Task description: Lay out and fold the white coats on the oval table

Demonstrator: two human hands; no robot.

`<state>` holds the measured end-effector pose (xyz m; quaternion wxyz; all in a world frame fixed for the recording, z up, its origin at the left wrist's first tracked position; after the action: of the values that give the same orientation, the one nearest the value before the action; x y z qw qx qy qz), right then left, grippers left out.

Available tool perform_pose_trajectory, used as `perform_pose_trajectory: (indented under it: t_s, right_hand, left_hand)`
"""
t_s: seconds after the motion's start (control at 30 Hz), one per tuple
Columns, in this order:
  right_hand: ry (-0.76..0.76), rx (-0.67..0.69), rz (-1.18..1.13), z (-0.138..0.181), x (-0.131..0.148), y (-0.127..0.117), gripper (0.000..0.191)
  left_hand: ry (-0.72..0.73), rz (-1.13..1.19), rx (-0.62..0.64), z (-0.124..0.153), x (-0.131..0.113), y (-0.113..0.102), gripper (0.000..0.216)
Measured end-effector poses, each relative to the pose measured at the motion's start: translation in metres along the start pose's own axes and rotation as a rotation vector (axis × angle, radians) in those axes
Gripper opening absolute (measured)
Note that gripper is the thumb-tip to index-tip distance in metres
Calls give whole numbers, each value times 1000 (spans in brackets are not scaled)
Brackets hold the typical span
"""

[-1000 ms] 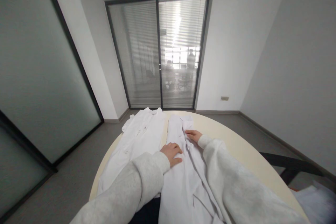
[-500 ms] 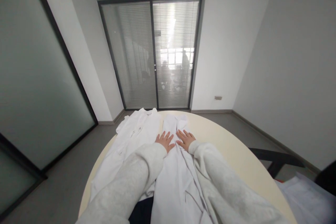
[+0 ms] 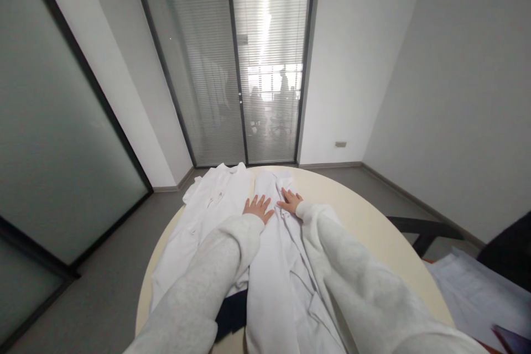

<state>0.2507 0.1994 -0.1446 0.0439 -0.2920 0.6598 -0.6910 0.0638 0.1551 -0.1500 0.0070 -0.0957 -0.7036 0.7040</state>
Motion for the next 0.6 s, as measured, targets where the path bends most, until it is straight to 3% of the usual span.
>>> perform_pose_trajectory:
  t_s: [0.1,0.2,0.3,0.37,0.5,0.6]
  right_hand:
    - [-45,10,-87,21,-3,-4,57]
    - [-136,24,-16,50,-5,0,47]
    - [-194,64,70,73,-5,11,58]
    - [-198,68,101,79,-5,17,73]
    - [-173,38,141,71,-5,20,87]
    - [-112,20,181,58,-4,17,85]
  left_hand:
    - [1,14,0,0,0,-2,55]
    - [-2,5,-52,5,-2,-10,53]
    - [22,7,-87,12,-3,-24,51]
    - [89,41,-31,16,-6,-31,49]
    - [225,69,158,25,-16,-30,62]
    - [213,35,139,29,-24,-26,73]
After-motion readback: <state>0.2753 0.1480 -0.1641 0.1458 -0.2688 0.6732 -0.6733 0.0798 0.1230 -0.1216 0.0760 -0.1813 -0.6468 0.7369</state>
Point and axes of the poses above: each hand's wrist, its own z-axis away from the middle knuckle, its own y-axis out of the palm, x = y × z, the point moved 1 cm from there along -z, towards the middle knuckle, and after that the axes turned 9 degrees about -y, right-handed, at the moved point
